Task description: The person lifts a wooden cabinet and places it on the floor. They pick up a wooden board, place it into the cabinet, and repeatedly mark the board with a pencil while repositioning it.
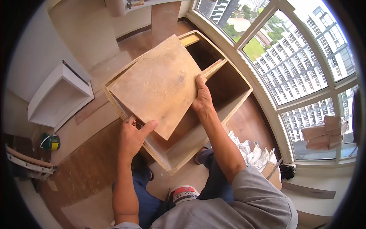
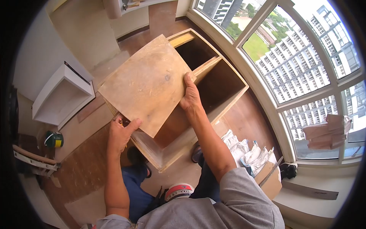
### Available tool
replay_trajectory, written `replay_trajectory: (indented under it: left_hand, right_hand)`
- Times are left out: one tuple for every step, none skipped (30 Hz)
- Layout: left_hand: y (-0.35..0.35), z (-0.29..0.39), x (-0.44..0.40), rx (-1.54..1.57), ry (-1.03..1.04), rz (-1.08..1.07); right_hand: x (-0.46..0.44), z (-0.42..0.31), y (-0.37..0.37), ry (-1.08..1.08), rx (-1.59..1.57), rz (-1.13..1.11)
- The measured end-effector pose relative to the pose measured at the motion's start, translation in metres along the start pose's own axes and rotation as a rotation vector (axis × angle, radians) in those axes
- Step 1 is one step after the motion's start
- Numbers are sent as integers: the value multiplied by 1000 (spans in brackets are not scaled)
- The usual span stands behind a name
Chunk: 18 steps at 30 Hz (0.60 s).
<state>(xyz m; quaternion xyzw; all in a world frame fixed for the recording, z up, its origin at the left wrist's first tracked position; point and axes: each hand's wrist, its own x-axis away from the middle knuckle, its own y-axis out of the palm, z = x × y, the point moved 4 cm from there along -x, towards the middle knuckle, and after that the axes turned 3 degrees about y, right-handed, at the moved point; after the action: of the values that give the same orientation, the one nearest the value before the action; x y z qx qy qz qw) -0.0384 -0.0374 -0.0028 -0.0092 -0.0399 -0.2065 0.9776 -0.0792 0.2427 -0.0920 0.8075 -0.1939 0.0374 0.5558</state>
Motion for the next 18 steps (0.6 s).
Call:
replay_trajectory:
  left_hand:
    - [0, 0, 2, -4, -6, 12]
    - [6, 3, 4, 30, -1, -94]
    - [11, 6, 7, 65, 4, -184]
    - [16, 16, 8, 110, 20, -242]
    - [10, 11, 7, 5, -22, -263]
    - [5, 6, 6, -99, -66, -297]
    - [-2, 9, 6, -103, -76, -267]
    - [-7, 12, 5, -84, -94, -259]
    - [-11, 13, 4, -64, -111, -254]
    - [-15, 13, 1, -67, -119, -237]
    - [-23, 10, -1, -84, -166, -146]
    - [-29, 6, -2, -99, -213, -55]
    - [-30, 7, -2, -92, -158, -23]
    - [-31, 5, -3, -97, -165, -9]
    - [-28, 4, -4, 18, -137, -40]
    - [-24, 5, -6, 135, -107, -75]
    - [-21, 5, -7, 132, -111, -67]
    - [-16, 6, -8, 139, -111, -115]
  right_hand:
    - [0, -8, -1, 34, 24, -33]
    - [-3, -20, -4, 21, 51, -60]
    - [-8, -34, -8, 33, 46, -114]
    - [-3, -50, -5, 21, 114, -115]
    - [0, -65, -1, 121, 93, -224]
    - [3, -81, -2, 160, 128, -206]
    - [0, -98, -14, 203, 130, -164]
    - [2, -109, -17, 169, 108, -193]
    - [3, -120, -23, 165, 96, -221]
    - [9, -128, -20, 167, 118, -234]
    - [11, -134, -20, 180, 174, -192]
    - [14, -137, -20, 194, 232, -150]
    - [20, -136, -17, 223, 269, -148]
    - [24, -133, -15, 247, 303, -147]
    - [26, -126, -13, 270, 318, -154]
    - [27, -120, -10, 279, 314, -156]
    - [28, -111, -9, 329, 334, -152]
    - [29, -102, -8, 380, 353, -147]
